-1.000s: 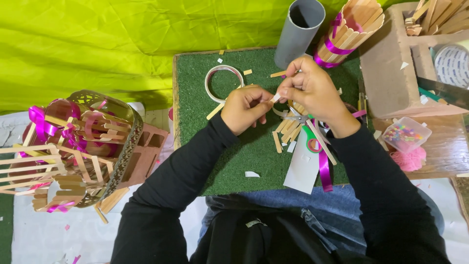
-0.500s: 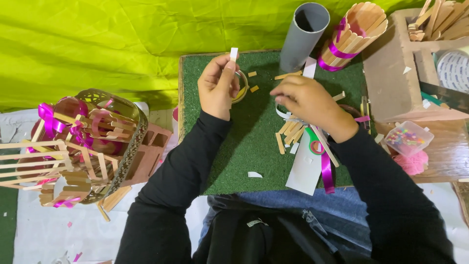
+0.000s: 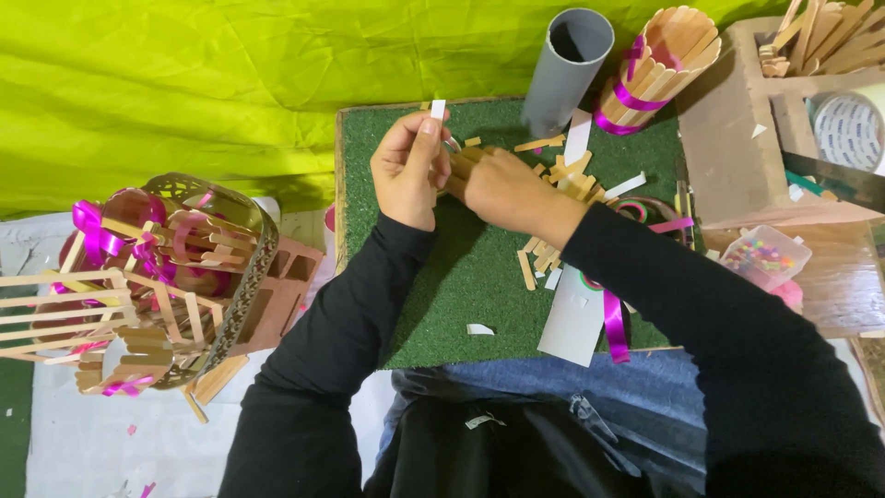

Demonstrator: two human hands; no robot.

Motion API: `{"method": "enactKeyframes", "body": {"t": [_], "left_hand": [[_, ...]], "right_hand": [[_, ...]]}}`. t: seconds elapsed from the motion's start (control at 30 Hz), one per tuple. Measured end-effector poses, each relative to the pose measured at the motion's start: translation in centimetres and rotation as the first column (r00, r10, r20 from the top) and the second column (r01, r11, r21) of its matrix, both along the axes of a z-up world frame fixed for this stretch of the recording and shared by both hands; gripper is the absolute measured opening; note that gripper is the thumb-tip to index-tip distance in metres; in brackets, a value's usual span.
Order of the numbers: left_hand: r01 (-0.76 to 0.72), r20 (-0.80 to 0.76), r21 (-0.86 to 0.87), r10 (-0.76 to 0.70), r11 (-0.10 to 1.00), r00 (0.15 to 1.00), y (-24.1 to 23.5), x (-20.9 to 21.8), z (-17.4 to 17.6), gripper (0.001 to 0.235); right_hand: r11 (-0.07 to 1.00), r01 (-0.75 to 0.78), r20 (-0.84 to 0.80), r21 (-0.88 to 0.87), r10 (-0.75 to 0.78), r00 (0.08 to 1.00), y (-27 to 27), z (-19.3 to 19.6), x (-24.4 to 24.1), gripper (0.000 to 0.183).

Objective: The person assembles a small wooden frame using popsicle sticks and tape, then places a decorated paper cup inside the frame. They continue by taping additional sticks together to form a rectangular frame.

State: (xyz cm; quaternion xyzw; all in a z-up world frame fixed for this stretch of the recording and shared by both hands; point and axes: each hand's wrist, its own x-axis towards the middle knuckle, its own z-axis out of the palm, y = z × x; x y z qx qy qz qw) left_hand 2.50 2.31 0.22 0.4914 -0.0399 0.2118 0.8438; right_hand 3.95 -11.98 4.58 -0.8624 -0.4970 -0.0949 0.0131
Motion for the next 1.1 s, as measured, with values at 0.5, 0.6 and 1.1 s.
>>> {"method": "enactKeyframes", "body": {"t": [0.5, 0.6, 1.1], "left_hand": [[0.017, -0.024, -0.063, -0.018, 0.998, 1.0, 1.3, -1.3, 2.2, 0.025], [0.037, 0.003, -0.078, -0.037, 0.996, 0.999, 1.2, -1.1, 1.9, 0.021], [-0.191, 0.078, -0.008, 0.191, 0.982, 0.979, 1.3, 0.3, 1.0, 0.012]], "right_hand": [[0.993, 0.12, 0.29, 0.014, -0.119, 0.95, -7.0, 0.6, -3.0, 0.008], [0.994, 0.107, 0.288, 0.024, -0.109, 0.952, -5.7, 0.9, -3.0, 0.014], [0.98, 0.071, -0.068, 0.187, -0.059, 0.996, -1.4, -3.0, 2.9, 0.011]]}}
